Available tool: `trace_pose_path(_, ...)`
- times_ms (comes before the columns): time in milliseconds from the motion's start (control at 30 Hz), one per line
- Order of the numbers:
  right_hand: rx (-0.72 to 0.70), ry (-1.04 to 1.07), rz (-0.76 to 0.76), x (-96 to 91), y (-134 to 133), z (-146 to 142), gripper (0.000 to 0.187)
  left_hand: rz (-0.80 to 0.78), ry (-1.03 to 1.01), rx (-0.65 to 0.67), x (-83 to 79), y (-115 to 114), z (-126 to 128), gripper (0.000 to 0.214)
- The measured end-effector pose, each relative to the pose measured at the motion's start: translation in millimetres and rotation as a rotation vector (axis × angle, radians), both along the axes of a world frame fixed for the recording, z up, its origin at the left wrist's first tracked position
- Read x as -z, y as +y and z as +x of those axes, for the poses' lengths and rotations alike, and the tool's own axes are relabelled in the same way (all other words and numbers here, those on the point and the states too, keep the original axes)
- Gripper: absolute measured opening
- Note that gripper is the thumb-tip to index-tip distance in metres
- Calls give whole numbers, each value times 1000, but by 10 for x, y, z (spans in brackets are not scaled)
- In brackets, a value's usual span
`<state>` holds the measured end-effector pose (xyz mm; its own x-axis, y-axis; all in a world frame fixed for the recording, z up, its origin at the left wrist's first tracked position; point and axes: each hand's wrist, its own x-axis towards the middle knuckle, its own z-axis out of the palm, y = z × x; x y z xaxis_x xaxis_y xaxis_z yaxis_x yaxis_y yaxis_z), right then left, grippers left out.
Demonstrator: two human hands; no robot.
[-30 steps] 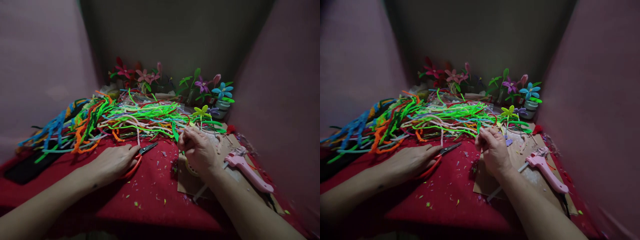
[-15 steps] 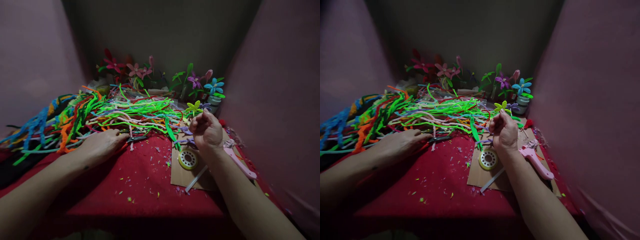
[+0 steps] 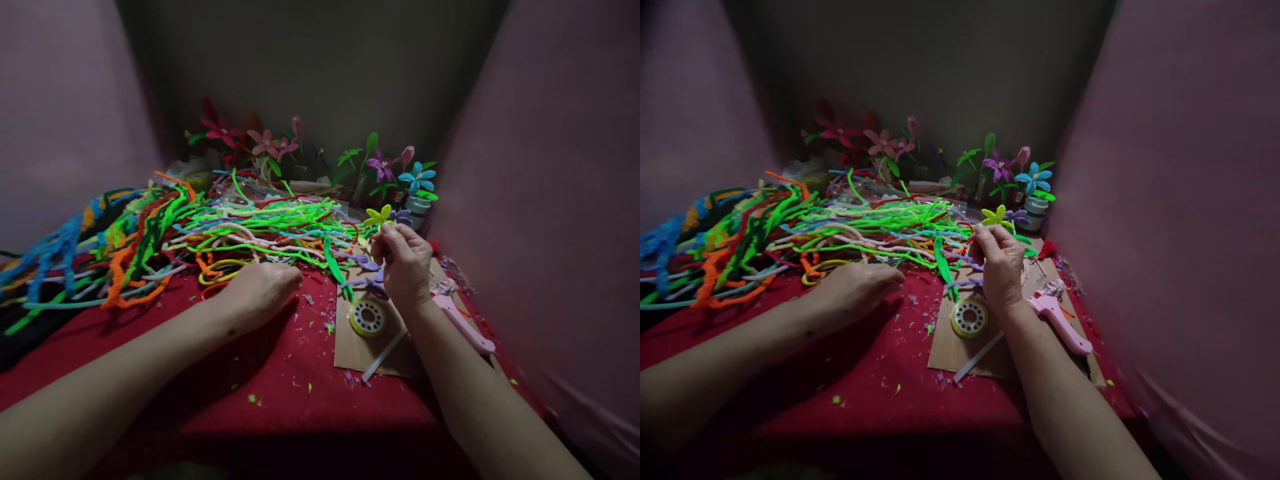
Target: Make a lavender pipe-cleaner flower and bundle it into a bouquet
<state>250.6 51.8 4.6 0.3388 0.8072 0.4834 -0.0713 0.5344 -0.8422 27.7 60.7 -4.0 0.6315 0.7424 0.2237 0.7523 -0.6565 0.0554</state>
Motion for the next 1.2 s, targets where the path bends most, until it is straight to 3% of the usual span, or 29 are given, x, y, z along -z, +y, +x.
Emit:
trace_pose_path(133, -10, -150, -26, 19, -46, -49, 21, 27, 112, 60, 196, -9, 154, 27)
trace_pose_path(300, 48, -311, -39, 84, -43, -71, 16, 104, -3, 53, 361, 53, 65, 33)
trace_pose_path(400, 59, -363, -34, 161, -34, -102, 6, 140, -40, 30, 351, 116, -10, 28)
trace_pose_path(533, 94, -389, -1, 209, -36, -123, 13, 208, -33, -13, 292, 172, -60, 19)
trace_pose_path(700, 188, -468, -11, 61, 50, 86, 15, 247, -48, -47, 261, 181, -70, 22)
trace_pose_path(800, 103, -660, -212, -70, 109, 305, 9, 243, -45, -23, 273, 178, -84, 20)
trace_pose_path(933, 27, -1076, -295, -161, 43, 497, 7, 243, -48, -15, 281, 164, -99, 17)
trace_pose_path(1033, 18, -1320, -328, -134, -74, 508, 7, 218, -38, -10, 265, 134, -94, 16)
trace_pose_path(1200, 83, -1547, -394, 11, -180, 402, 13, 168, -92, 16, 281, 111, -67, 17)
